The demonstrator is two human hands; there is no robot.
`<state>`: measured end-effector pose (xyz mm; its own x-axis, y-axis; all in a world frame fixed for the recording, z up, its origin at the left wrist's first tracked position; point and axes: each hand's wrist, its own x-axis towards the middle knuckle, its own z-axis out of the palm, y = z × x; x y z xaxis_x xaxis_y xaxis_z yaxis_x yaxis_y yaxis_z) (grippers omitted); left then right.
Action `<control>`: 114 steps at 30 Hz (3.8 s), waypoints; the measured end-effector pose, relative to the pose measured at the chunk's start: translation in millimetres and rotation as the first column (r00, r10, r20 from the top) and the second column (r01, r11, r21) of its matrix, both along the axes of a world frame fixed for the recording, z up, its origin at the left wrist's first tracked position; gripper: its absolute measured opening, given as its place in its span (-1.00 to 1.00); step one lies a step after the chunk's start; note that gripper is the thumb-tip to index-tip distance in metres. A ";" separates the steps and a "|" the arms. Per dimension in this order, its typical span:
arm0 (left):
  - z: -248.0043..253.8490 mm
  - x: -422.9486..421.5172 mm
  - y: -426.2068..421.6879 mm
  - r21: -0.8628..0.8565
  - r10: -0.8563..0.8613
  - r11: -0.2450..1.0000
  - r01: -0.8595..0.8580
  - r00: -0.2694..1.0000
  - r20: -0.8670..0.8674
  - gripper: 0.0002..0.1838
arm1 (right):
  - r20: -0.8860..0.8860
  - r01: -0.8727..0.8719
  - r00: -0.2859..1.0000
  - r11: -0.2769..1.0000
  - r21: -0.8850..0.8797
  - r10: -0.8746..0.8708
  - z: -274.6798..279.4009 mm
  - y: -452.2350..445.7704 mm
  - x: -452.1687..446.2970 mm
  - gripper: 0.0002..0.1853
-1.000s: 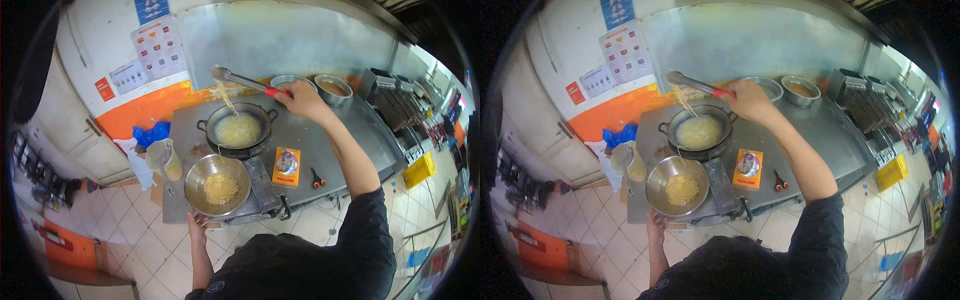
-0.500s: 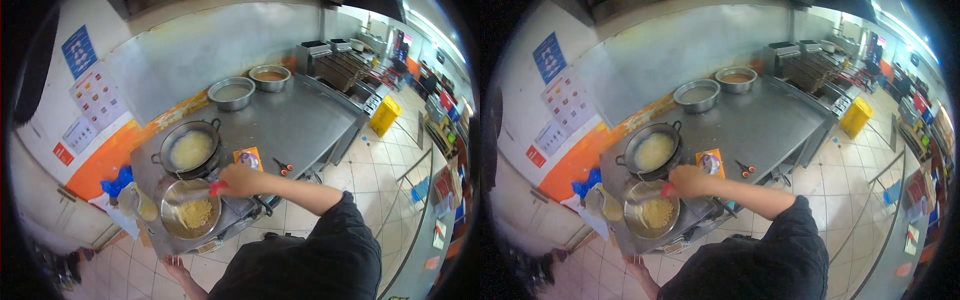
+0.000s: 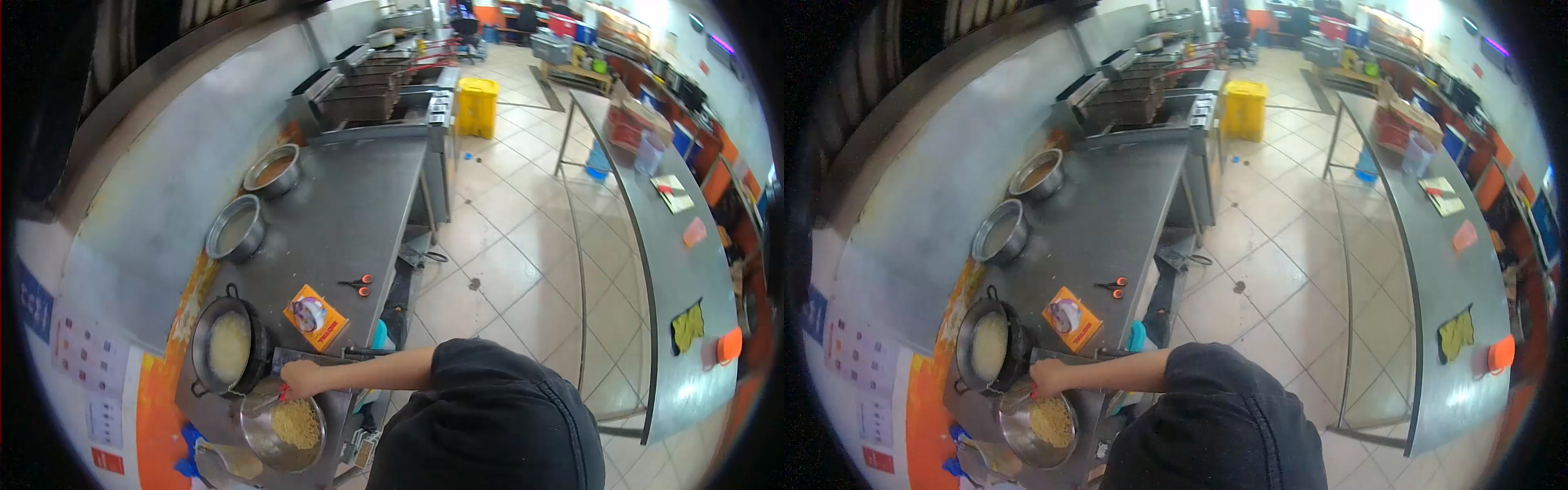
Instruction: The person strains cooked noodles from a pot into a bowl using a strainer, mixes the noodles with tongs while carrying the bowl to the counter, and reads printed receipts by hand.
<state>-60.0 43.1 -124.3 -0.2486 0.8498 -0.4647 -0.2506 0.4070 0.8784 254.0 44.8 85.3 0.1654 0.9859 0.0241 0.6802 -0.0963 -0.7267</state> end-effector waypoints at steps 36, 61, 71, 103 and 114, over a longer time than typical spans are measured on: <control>-117.2 -15.5 -146.5 -0.440 -0.282 0.878 0.187 0.946 -0.161 -0.57 | 0.050 -0.147 0.988 0.989 0.019 0.145 14.0 -93.4 44.8 -0.60; -144.4 -54.7 -410.1 -0.418 -0.399 0.891 0.176 0.742 -0.539 -0.61 | -0.022 -0.065 0.997 0.949 0.309 0.076 -30.8 11.1 14.3 -0.69; -167.0 -127.9 -403.7 -0.499 -0.184 0.866 -0.035 0.905 -0.383 -0.64 | 0.045 0.109 0.992 0.976 0.190 -0.119 -11.8 -47.4 -33.2 -0.67; -166.8 -239.1 -251.9 -0.506 -0.577 0.759 0.410 0.784 -0.230 -0.46 | 0.285 0.195 0.915 0.932 0.305 -0.285 8.8 -210.7 -111.2 -0.78; -17.2 -31.7 -329.9 -0.226 -0.489 0.869 0.439 0.831 -0.265 -0.59 | -0.576 -0.135 0.818 0.972 -0.194 -0.002 -57.0 -298.7 -40.4 -0.55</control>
